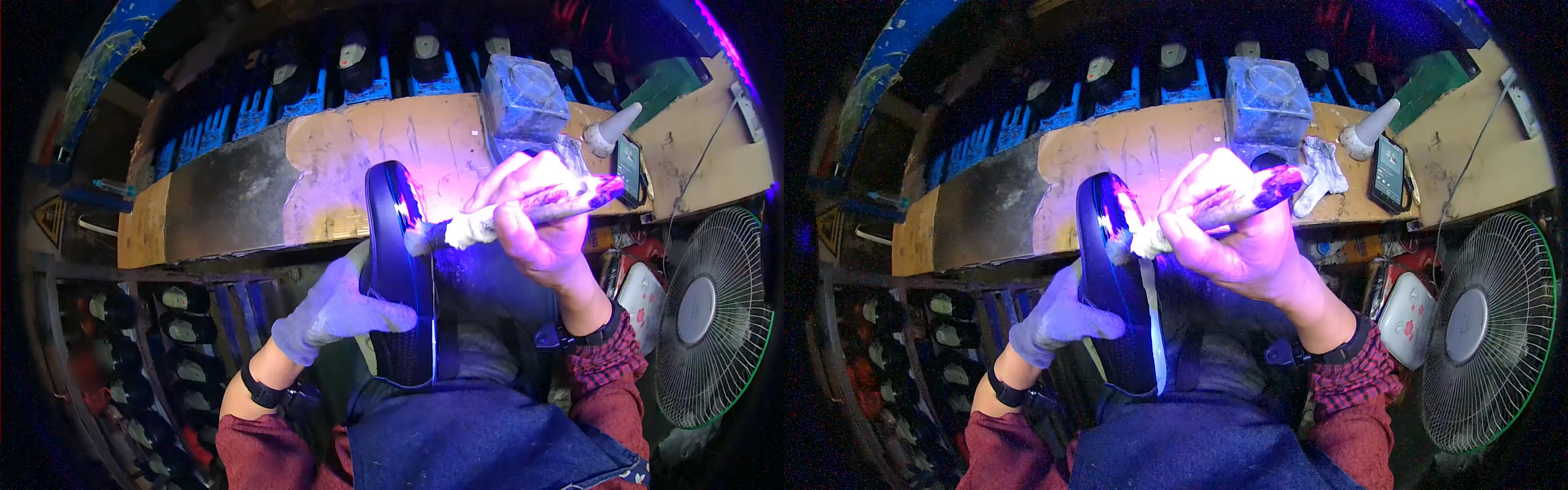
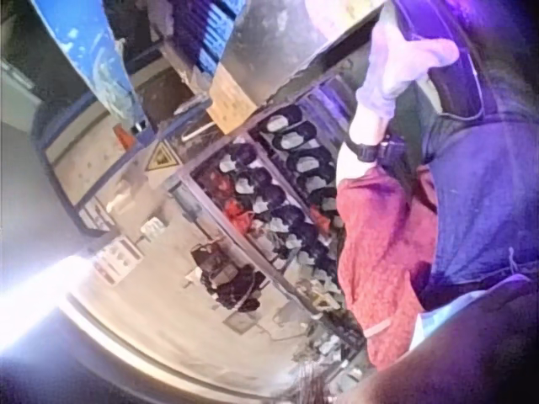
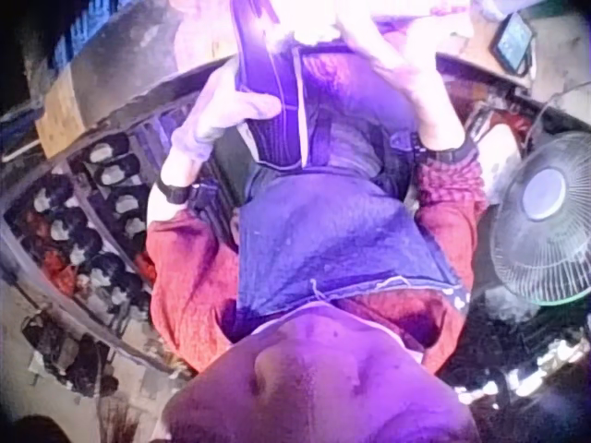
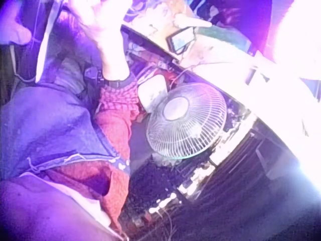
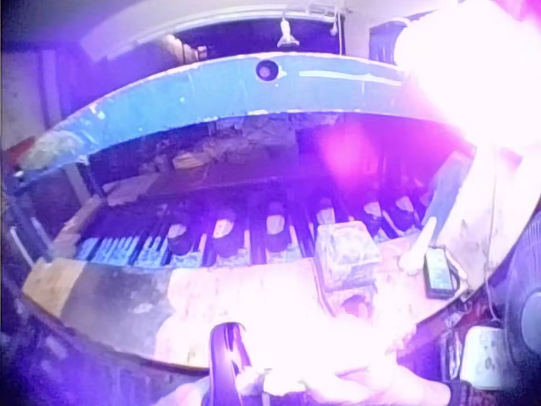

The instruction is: The recorder is applying adhesive to the edges and soles of black shoes using a brush at a manufacturing workstation.

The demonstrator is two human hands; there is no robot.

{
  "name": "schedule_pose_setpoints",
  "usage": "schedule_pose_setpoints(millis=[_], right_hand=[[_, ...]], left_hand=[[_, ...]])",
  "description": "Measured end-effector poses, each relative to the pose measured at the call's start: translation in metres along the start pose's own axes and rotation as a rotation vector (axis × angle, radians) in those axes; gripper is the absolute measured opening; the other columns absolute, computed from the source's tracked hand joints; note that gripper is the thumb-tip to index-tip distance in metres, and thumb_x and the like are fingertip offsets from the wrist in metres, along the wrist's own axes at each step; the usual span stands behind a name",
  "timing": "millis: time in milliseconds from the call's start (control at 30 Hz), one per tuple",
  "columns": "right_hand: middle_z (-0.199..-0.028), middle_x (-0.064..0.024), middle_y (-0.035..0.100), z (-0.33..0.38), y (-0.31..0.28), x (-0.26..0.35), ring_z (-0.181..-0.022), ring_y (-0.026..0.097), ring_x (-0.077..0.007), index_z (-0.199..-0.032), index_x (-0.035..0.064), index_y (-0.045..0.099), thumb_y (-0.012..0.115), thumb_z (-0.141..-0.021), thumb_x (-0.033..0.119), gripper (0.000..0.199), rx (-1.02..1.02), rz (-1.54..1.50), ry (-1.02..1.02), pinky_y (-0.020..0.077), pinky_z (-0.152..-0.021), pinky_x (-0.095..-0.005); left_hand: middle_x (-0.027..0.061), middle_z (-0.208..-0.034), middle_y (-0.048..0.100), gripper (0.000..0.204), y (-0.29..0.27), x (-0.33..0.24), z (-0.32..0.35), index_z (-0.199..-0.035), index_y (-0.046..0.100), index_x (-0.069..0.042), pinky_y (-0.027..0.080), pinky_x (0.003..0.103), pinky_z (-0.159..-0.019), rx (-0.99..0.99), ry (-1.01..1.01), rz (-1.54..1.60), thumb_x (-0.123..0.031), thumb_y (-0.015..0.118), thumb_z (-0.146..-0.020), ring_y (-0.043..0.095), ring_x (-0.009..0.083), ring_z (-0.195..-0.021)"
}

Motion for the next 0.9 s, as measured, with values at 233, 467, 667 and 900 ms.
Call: schedule_pose_setpoints(millis=[233,467,667,900], right_hand=[[-0.085,-0.0076,0.061,0.031,0.002,-0.034,-0.074,0.063,-0.0172,-0.09,0.0026,0.057,0.068,-0.089,0.006,0.012,0.034,-0.012,0.139,0.0505,-0.066,-0.0308],[-0.075,-0.0066,0.063,0.025,-0.12,-0.034,-0.06,0.06,-0.0141,-0.089,0.0022,0.057,0.065,-0.095,0.014,0.016,-0.367,0.797,0.092,0.0474,-0.056,-0.0269],[-0.078,-0.0081,0.064,0.042,-0.15,-0.044,-0.065,0.063,-0.018,-0.086,0.0018,0.061,0.069,-0.091,0.015,0.017,-0.36,0.966,0.145,0.0506,-0.062,-0.0318],[-0.088,-0.0078,0.064,0.054,-0.086,-0.053,-0.07,0.066,-0.0145,-0.096,0.0036,0.054,0.054,-0.101,0.011,0.009,-0.358,0.138,0.406,0.055,-0.063,-0.0255]], left_hand=[[0.0021,-0.099,0.065,0.038,-0.029,0.03,-0.034,-0.124,0.059,-0.001,0.049,0.026,-0.08,0.032,0.029,0.215,-0.015,0.067,-0.09,0.06,0.0083,-0.09],[0.0104,-0.131,0.058,0.054,-0.02,0.05,-0.017,-0.144,0.043,-0.008,0.049,0.036,-0.102,-0.301,0.226,0.591,-0.044,0.04,-0.105,0.06,0.0214,-0.117],[0.009,-0.123,0.063,0.066,0.019,0.079,-0.016,-0.14,0.047,-0.008,0.052,0.039,-0.096,-0.212,0.128,1.084,-0.06,0.046,-0.098,0.064,0.023,-0.109],[0.0059,-0.121,0.063,0.059,0.002,0.088,-0.025,-0.14,0.048,-0.008,0.052,0.033,-0.092,-0.265,0.126,0.64,-0.052,0.046,-0.101,0.064,0.0163,-0.105]])
Point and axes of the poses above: each hand's wrist, its own z-axis away from the middle knuckle, its own y-axis out of the palm, x = y × z, the point moved 8 cm from there along -z, towards the middle knuckle
